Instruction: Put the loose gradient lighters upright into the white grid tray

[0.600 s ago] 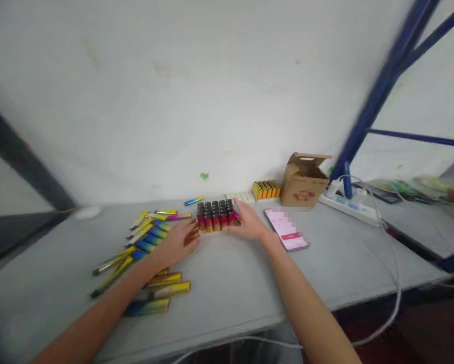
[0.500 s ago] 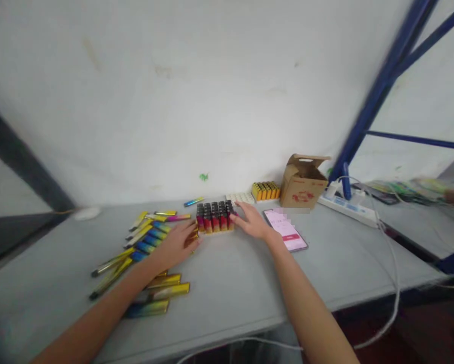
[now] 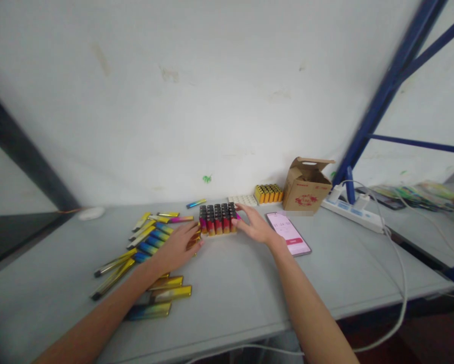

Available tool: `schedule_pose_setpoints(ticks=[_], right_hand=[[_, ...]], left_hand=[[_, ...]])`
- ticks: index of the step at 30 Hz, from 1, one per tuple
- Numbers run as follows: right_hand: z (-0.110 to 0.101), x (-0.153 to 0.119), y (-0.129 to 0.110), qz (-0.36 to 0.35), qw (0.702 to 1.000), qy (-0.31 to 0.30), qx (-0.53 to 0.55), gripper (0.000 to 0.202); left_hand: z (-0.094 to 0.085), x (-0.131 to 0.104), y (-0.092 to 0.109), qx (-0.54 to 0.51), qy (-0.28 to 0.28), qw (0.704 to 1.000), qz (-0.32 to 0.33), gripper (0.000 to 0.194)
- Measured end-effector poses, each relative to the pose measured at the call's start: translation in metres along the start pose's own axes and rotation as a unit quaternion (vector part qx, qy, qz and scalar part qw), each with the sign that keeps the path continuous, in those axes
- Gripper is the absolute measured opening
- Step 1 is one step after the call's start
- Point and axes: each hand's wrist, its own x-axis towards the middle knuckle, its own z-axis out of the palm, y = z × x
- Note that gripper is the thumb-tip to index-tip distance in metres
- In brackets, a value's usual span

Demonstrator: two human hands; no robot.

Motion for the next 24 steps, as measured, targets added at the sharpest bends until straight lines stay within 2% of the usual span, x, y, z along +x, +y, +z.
schedule_pose_setpoints(ticks=[5,9,13,17,20,24], right_hand=[[0.010,0.000,-0.005,-0.003,1.000,-0.011,0.012,0.074],[0.012,0.001,-0.005,0.000,1.000,0.001,0.025,0.071],[0.011,0.004,0.003,0.050,0.998,0.047,0.014,0.058],[0.011,0.008,0.019,0.101,0.989,0.081,-0.071,0.044],[0.012,0.008,0.028,0.129,0.983,0.048,-0.117,0.038],[0.012,0.006,0.028,0.124,0.984,-0.014,-0.130,0.032]], left_hand=[[-0.001,0.000,0.001,-0.033,0.025,0.999,0.008,0.045],[-0.006,0.001,-0.001,-0.052,0.049,0.997,-0.005,0.045],[-0.017,0.003,-0.016,-0.031,0.076,0.996,-0.040,0.043],[-0.025,0.002,-0.040,0.037,0.083,0.992,-0.085,0.044],[-0.028,0.001,-0.050,0.060,0.061,0.992,-0.088,0.046],[-0.030,0.000,-0.047,0.051,0.024,0.995,-0.082,0.045]])
